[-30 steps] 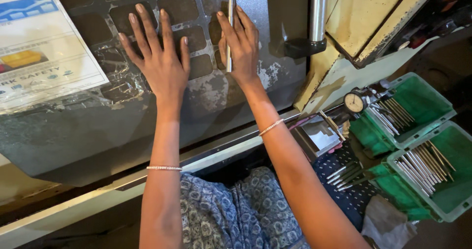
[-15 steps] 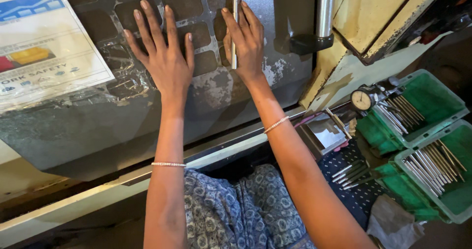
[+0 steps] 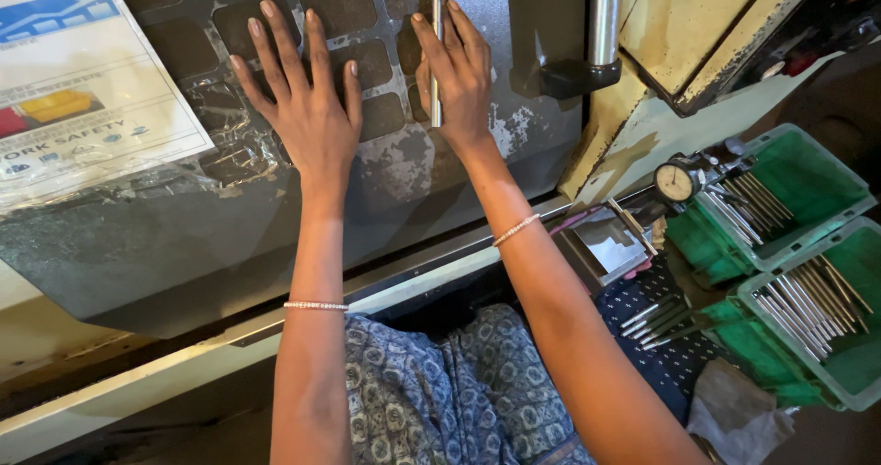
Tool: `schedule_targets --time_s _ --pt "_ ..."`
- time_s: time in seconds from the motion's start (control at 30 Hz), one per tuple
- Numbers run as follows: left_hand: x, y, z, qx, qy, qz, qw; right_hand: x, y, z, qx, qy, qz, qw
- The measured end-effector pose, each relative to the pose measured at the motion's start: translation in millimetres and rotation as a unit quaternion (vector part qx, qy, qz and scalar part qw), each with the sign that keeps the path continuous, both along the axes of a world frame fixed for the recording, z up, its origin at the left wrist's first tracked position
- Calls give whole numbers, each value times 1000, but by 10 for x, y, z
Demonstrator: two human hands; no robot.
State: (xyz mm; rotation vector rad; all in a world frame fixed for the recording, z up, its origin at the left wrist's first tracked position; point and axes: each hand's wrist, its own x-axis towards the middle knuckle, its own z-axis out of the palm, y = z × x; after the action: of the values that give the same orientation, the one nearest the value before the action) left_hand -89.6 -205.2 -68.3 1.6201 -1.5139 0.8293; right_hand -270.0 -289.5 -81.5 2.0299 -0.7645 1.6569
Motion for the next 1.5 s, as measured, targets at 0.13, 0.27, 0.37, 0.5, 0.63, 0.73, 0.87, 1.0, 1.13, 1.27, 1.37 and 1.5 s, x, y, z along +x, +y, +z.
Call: schedule_targets --time_s 0.13,0.27,0.37,0.5,0.63,0.73,0.87,1.0,1.13,1.27,1.37,1.5 --pt "1 23 12 6 4 -5 1000 -6 9 -9 -4 -2 3 1000" --pt "-1 13 1 6 6 -5 1000 -13 0 -18 -1 -4 8 1000" --pt "-1 -6 -13 -3 -2 3 1000 -1 -11 -23 -9 -5 1 1000" --pt "3 -7 -14 1 -2 5 1000 -7 -7 -27 -12 -2 0 1000" --pt "-1 2 -4 12 3 1 1000 -17 -9 -24 -4 -1 -2 1000" --pt "-2 5 -3 8 0 0 1000 -21 -12 -30 0 -1 -2 1000" --pt "-1 7 -5 9 2 -4 1000 -28 -17 -34 -2 -1 2 1000" --pt "-3 -4 -12 7 3 -3 1000 -34 -24 -42 0 1 2 1000" --pt "2 -27 -27 4 2 -1 1000 -30 -38 -52 1 1 0 1000" --pt "22 -42 -51 -5 -2 -3 1000 -23 -50 -62 8 1 0 1000" --pt "24 -57 -64 -23 -17 1 1000 -25 -62 -58 -1 2 -1 1000" --pt "24 -63 -61 -11 -10 1 1000 -24 -58 -51 2 2 -3 1000"
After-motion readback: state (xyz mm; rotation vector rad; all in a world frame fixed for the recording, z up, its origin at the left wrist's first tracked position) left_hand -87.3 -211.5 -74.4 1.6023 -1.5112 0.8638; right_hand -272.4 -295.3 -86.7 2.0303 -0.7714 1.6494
